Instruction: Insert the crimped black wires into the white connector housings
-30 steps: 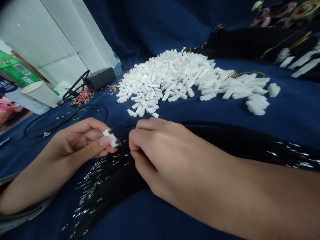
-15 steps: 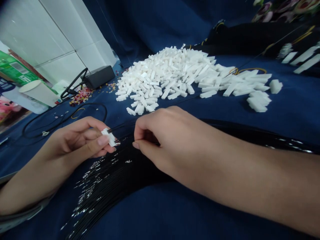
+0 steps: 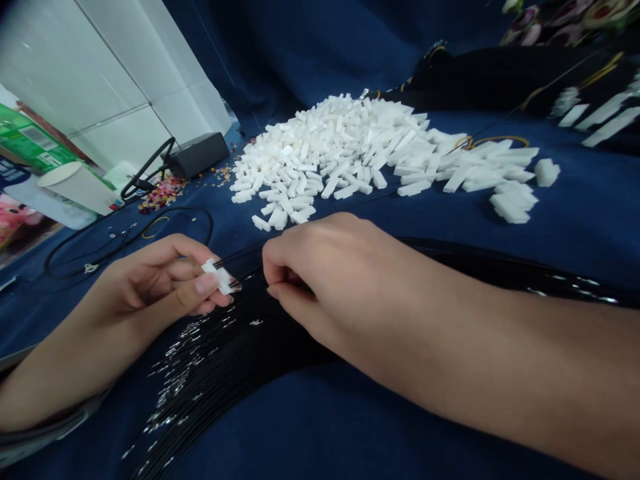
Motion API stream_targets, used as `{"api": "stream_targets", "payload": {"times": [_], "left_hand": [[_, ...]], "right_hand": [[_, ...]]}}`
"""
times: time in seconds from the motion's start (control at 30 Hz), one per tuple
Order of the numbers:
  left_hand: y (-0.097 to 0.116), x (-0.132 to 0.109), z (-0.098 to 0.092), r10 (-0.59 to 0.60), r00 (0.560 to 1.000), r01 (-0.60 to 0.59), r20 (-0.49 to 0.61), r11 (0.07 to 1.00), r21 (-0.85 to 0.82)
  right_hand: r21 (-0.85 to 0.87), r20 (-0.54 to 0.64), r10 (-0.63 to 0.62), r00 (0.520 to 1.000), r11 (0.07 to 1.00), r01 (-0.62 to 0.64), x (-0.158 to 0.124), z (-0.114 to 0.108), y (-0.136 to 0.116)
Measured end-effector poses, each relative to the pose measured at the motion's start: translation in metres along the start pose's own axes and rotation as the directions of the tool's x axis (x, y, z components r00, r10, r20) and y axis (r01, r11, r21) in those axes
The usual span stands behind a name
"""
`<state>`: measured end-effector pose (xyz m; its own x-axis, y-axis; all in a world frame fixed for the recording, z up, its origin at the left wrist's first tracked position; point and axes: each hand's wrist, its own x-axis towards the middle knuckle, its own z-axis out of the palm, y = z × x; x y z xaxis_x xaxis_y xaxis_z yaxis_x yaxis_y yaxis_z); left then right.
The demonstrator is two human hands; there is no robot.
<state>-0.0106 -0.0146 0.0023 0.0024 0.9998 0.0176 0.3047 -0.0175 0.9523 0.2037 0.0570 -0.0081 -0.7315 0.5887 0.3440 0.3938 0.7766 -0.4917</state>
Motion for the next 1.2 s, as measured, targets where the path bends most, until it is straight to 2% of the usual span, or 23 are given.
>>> {"api": "stream_targets", "payload": {"times": [0.1, 0.23, 0.4, 0.6, 0.7, 0.77, 0.87, 0.93, 1.07, 1.2], "left_hand": [[-0.001, 0.000, 0.001, 0.004, 1.000, -0.004, 0.003, 1.000, 0.010], [-0.003, -0.003, 0.004, 0.028, 1.000, -0.028, 0.001, 0.999, 0.028], [-0.004, -0.010, 0.007, 0.047, 0.999, -0.045, -0.020, 0.995, 0.092], [-0.001, -0.013, 0.011, 0.100, 0.992, -0.088, -0.072, 0.983, 0.164], [0.001, -0.014, 0.013, 0.124, 0.988, -0.110, -0.088, 0.982, 0.153], [0.001, -0.015, 0.014, 0.155, 0.982, -0.135, -0.110, 0.976, 0.170], [0.001, -0.017, 0.015, 0.215, 0.966, -0.176, -0.142, 0.953, 0.247], [0.000, -0.018, 0.016, 0.240, 0.961, -0.190, -0.139, 0.936, 0.296], [-0.003, -0.019, 0.015, 0.229, 0.968, -0.185, -0.104, 0.929, 0.320], [-0.003, -0.020, 0.014, 0.164, 0.982, -0.129, -0.094, 0.945, 0.299]], "right_hand": [[-0.023, 0.004, -0.007, 1.000, 1.000, 0.007, 0.000, -0.001, -0.002], [-0.009, -0.096, -0.071, 0.993, 0.997, 0.070, -0.004, 0.003, -0.005], [-0.015, -0.042, -0.123, 0.991, 0.992, 0.123, -0.007, 0.009, -0.008], [-0.004, -0.071, -0.212, 0.975, 0.977, 0.212, -0.012, 0.017, -0.007], [-0.003, -0.069, -0.214, 0.974, 0.977, 0.214, -0.014, 0.018, -0.010], [0.024, -0.068, -0.173, 0.983, 0.984, 0.175, -0.014, 0.018, -0.011], [0.059, -0.056, -0.121, 0.991, 0.990, 0.125, -0.015, 0.016, -0.011], [0.048, -0.060, -0.145, 0.988, 0.988, 0.148, -0.016, 0.016, -0.011], [-0.011, -0.048, -0.186, 0.981, 0.983, 0.185, -0.016, 0.017, -0.010], [-0.038, -0.024, -0.236, 0.972, 0.971, 0.235, -0.018, 0.018, -0.010]]}}
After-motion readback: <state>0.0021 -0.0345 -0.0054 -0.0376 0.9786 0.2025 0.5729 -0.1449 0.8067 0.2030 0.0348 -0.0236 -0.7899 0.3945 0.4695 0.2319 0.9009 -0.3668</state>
